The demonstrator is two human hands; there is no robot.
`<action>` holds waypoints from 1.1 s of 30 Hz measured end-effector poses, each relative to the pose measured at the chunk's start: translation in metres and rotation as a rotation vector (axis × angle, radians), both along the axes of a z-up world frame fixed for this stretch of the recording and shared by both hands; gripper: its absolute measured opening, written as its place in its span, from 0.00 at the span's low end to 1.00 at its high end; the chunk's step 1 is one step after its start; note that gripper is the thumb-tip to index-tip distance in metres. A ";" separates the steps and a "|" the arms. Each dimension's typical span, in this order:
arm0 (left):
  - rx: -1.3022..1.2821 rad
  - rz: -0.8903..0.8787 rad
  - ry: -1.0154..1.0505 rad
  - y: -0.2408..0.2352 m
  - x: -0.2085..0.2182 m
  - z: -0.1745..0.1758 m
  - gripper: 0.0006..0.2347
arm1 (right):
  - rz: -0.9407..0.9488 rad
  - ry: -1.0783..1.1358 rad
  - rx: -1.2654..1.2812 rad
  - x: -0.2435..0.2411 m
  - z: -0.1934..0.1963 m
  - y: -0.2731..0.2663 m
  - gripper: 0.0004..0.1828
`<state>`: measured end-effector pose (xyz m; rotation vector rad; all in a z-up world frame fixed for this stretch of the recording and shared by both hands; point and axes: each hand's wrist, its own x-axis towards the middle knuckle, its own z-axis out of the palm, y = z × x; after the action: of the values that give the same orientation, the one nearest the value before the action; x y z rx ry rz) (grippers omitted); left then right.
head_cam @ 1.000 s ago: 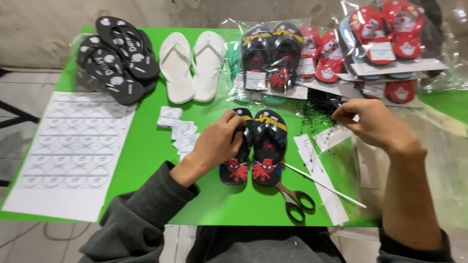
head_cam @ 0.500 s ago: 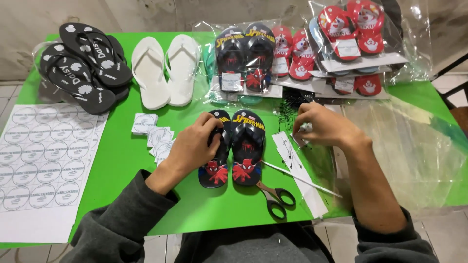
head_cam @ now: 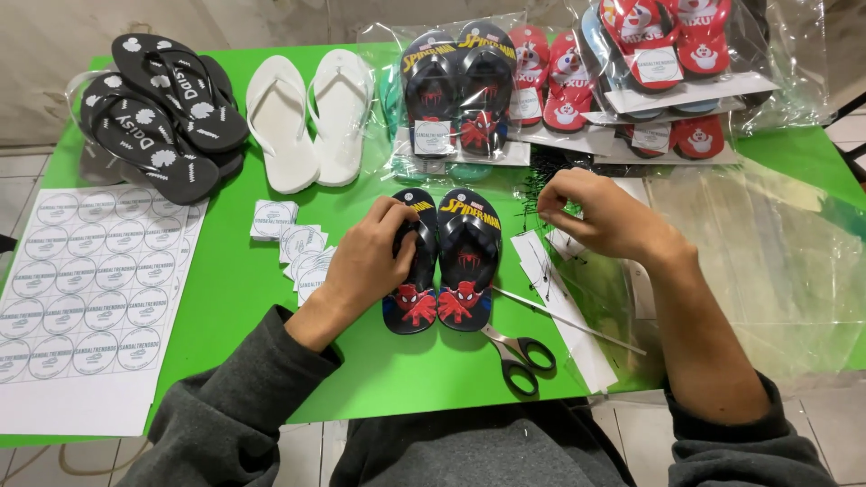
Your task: Packaging flip-flops by attaching a cardboard header, placing them into a plastic bag, and applying a sticker.
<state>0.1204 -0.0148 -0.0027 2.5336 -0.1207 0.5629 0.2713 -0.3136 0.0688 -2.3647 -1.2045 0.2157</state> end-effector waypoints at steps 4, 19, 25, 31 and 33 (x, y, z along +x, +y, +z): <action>-0.015 -0.015 -0.025 -0.002 0.003 -0.003 0.09 | 0.070 0.007 0.249 -0.014 0.009 0.006 0.03; 0.032 0.001 -0.171 -0.015 0.010 -0.007 0.06 | 0.265 -0.548 0.263 -0.042 -0.032 0.046 0.11; 0.227 -0.018 -0.331 -0.008 0.009 -0.007 0.08 | 0.179 -0.664 0.249 -0.051 -0.046 0.053 0.14; 0.243 -0.103 -0.348 -0.012 0.005 -0.003 0.07 | 0.134 -0.698 0.295 -0.064 -0.048 0.067 0.08; 0.260 -0.125 -0.337 -0.011 0.004 -0.005 0.09 | 0.110 -0.733 0.287 -0.067 -0.051 0.069 0.06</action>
<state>0.1248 -0.0257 -0.0079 2.6293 -0.4994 0.9736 0.2047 -0.2442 0.0173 -2.1685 -1.5480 -0.8040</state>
